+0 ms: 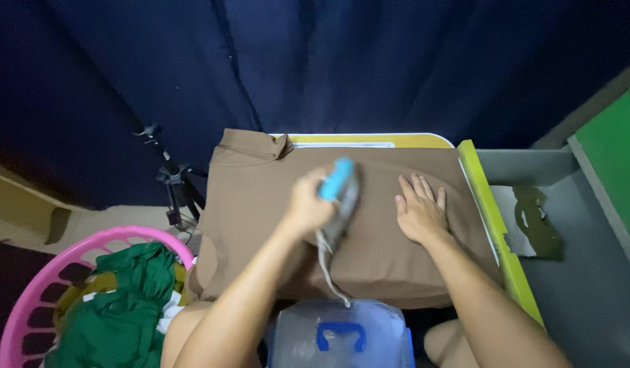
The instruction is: The person folds a green and white striped shirt on a small yellow table, places it in a drawer, and then irons a brown shirt on the table using a blue and white iron.
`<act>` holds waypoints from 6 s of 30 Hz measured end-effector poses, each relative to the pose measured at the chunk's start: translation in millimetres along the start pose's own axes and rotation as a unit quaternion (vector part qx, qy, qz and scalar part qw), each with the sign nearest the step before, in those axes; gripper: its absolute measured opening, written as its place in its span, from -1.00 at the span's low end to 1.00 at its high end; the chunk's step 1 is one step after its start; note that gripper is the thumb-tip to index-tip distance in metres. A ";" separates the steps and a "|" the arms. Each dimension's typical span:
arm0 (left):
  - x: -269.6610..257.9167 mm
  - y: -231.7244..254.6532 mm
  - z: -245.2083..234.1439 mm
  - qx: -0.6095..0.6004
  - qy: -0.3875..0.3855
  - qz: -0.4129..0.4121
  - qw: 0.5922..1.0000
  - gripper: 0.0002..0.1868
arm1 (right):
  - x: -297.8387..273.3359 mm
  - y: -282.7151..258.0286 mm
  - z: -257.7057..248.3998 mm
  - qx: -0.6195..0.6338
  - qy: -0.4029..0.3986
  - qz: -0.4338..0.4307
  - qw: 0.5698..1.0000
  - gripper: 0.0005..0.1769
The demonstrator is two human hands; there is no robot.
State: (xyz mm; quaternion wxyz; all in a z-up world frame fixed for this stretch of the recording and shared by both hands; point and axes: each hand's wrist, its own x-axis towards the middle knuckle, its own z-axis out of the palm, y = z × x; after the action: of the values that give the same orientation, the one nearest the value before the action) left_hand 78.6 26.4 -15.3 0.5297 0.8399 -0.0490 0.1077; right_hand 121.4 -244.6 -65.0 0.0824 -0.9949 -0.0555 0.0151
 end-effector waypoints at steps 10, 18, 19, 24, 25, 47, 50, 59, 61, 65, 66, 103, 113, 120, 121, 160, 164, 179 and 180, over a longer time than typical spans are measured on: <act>17.5 0.7 -27.0 -0.071 0.079 -0.133 0.985 -0.12 | -2.9 2.0 -0.9 -0.020 0.017 -0.012 1.000 -0.32; -80.1 58.3 26.8 -0.079 -0.133 0.006 0.988 -0.26 | -0.5 25.5 5.6 -0.007 0.021 0.021 1.000 -0.33; -87.0 63.2 24.7 -0.066 -0.157 -0.030 0.985 -0.28 | 0.0 27.1 6.6 -0.009 0.016 0.025 1.000 -0.33; -47.1 39.7 4.2 -0.054 -0.069 -0.073 0.993 -0.20 | -2.6 30.3 10.8 -0.015 0.003 0.025 1.000 -0.32; -33.4 31.8 -3.9 -0.011 -0.022 -0.057 0.998 -0.22 | -0.7 30.1 9.7 -0.015 0.008 0.018 1.000 -0.32; -87.8 36.2 -21.3 -0.059 -0.100 -0.073 0.991 -0.19 | -0.9 25.7 8.3 -0.028 0.017 0.034 0.999 -0.33; -69.5 10.1 -42.9 -0.013 0.011 -0.015 1.000 -0.24 | -2.6 26.7 6.4 -0.009 0.035 0.028 0.999 -0.34; -40.2 -21.6 -124.8 0.058 0.210 -0.172 0.961 -0.15 | 1.7 25.3 12.5 -0.047 0.081 0.008 0.996 -0.32; -40.7 -22.5 -119.9 0.009 0.223 -0.200 0.954 -0.12 | 2.6 16.7 4.5 -0.037 0.090 -0.012 0.995 -0.34; -38.5 -17.0 -90.0 0.004 0.170 -0.136 0.976 -0.15 | -9.1 -22.4 -16.5 0.053 0.107 -0.058 0.991 -0.34; -41.7 -10.3 -76.6 0.005 0.140 -0.137 0.981 -0.15 | -13.8 -35.2 -20.4 0.093 0.105 -0.064 0.988 -0.35; -50.8 -17.0 -32.0 0.461 -0.114 -0.118 0.872 -0.11 | -15.4 74.9 -75.1 0.370 0.151 0.126 0.908 -0.46; -54.0 -19.2 -28.0 0.438 -0.071 -0.184 0.877 -0.19 | -114.4 -27.1 -62.7 0.515 -0.168 -0.077 0.837 -0.44; -53.2 -26.9 -46.0 0.442 -0.057 -0.204 0.872 -0.07 | -50.6 96.9 -81.7 0.404 0.041 0.041 0.913 -0.53; -55.0 -29.2 -47.0 0.442 -0.054 -0.198 0.873 -0.07 | -44.5 111.0 -84.9 0.384 0.048 0.087 0.918 -0.53; -35.5 -48.0 -51.9 0.435 0.003 -0.126 0.892 -0.13 | -39.6 28.4 -108.1 0.234 0.193 0.054 0.951 -0.49; -46.9 -38.1 -38.0 0.426 -0.024 -0.097 0.899 -0.18 | -74.5 -15.5 -87.0 0.515 -0.019 -0.027 0.857 -0.45; -53.7 -29.1 -31.0 0.434 -0.076 -0.115 0.890 -0.20 | -43.9 51.8 -89.3 0.382 0.034 0.093 0.919 -0.53; -52.7 -28.0 -31.5 0.433 -0.079 -0.118 0.890 -0.20 | -40.4 64.0 -94.4 0.375 0.057 0.131 0.916 -0.54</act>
State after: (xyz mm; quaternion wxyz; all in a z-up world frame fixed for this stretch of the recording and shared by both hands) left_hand 28.8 65.3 -39.1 0.1163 0.9913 0.0602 -0.0120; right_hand 91.9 -327.2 18.3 0.4494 -0.8887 0.0900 -0.0108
